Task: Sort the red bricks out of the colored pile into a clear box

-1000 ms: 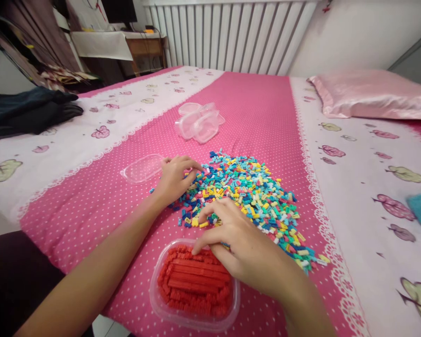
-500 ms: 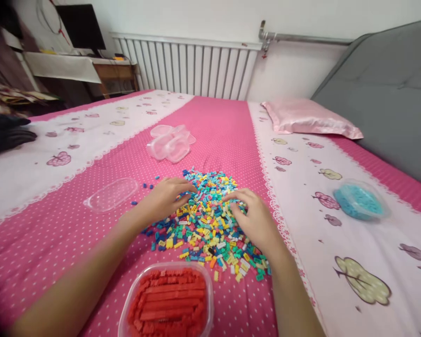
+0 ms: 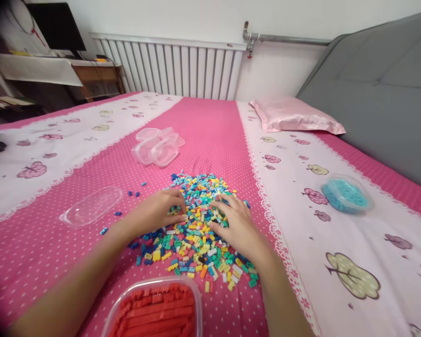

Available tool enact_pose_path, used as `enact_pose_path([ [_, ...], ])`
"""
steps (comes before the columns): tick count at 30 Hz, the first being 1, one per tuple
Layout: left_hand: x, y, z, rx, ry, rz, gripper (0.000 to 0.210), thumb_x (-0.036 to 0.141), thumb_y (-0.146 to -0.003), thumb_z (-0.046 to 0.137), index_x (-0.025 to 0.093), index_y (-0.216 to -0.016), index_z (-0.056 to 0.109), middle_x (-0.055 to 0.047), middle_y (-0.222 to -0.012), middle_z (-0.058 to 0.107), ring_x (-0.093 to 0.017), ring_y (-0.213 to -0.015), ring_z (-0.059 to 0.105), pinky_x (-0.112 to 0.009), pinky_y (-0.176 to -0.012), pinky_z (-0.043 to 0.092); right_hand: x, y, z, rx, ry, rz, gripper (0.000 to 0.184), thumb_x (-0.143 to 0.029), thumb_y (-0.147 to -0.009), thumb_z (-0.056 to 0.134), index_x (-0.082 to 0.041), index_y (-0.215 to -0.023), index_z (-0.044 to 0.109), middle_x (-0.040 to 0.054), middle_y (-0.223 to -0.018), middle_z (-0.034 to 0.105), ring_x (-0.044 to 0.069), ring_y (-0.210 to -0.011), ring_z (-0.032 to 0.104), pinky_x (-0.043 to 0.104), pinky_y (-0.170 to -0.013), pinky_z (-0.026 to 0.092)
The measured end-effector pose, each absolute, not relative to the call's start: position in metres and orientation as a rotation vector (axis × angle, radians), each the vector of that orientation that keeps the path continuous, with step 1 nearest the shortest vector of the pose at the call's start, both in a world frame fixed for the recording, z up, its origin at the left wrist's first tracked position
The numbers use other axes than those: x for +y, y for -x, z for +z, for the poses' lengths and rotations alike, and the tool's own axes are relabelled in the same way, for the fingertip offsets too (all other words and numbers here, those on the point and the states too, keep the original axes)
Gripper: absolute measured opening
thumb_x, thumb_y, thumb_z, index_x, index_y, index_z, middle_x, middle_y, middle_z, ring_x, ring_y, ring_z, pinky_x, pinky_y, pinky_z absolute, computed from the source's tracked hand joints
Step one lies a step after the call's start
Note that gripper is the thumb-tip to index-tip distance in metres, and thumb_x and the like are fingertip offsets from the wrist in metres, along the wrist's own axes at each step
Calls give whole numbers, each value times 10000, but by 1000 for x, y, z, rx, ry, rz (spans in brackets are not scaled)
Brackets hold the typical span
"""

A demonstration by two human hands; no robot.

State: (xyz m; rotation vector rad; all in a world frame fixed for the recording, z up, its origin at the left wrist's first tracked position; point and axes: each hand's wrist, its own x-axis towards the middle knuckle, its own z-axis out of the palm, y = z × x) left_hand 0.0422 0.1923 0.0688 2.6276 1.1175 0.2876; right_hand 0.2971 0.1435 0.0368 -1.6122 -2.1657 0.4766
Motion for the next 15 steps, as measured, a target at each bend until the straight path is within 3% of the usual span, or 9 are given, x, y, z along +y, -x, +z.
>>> enact_pose_path([
  [3,188,-44,69,1170,-2749,344,177,313,-921,695,216,-1066,731,-80,-1137,667,-259,-1089,603,-403,-954,466,143,-294,37,-2136,1541,416,345,-298,-932,620,-256,-1270,676,119,-1417,551,303,-1363,474,514,-1134,389],
  [7,182,-54,64,1006,-2950,346,346,366,-998,577,368,-1343,605,-61,-1458,532,-301,-1320,481,-522,-1087,372,143,-288,35,-2145,1504,334,276,-230,-933,603,-278,-1170,738,104,-1398,562,317,-1345,474,549,-1131,369],
  [10,180,-57,62,965,-3012,288,297,347,-1012,552,375,-1293,643,-59,-1449,544,-300,-1321,487,-539,-1091,360,143,-288,35,-2123,1519,305,208,-220,-936,604,-265,-1035,781,102,-1329,603,311,-1288,510,538,-1109,385],
  [15,180,-55,64,1090,-2984,351,231,335,-1022,524,269,-1076,739,-90,-1395,570,-298,-1278,512,-499,-1047,397,143,-290,39,-2085,1596,291,203,-266,-961,578,-235,-900,769,111,-1222,637,315,-1204,552,535,-1047,426],
])
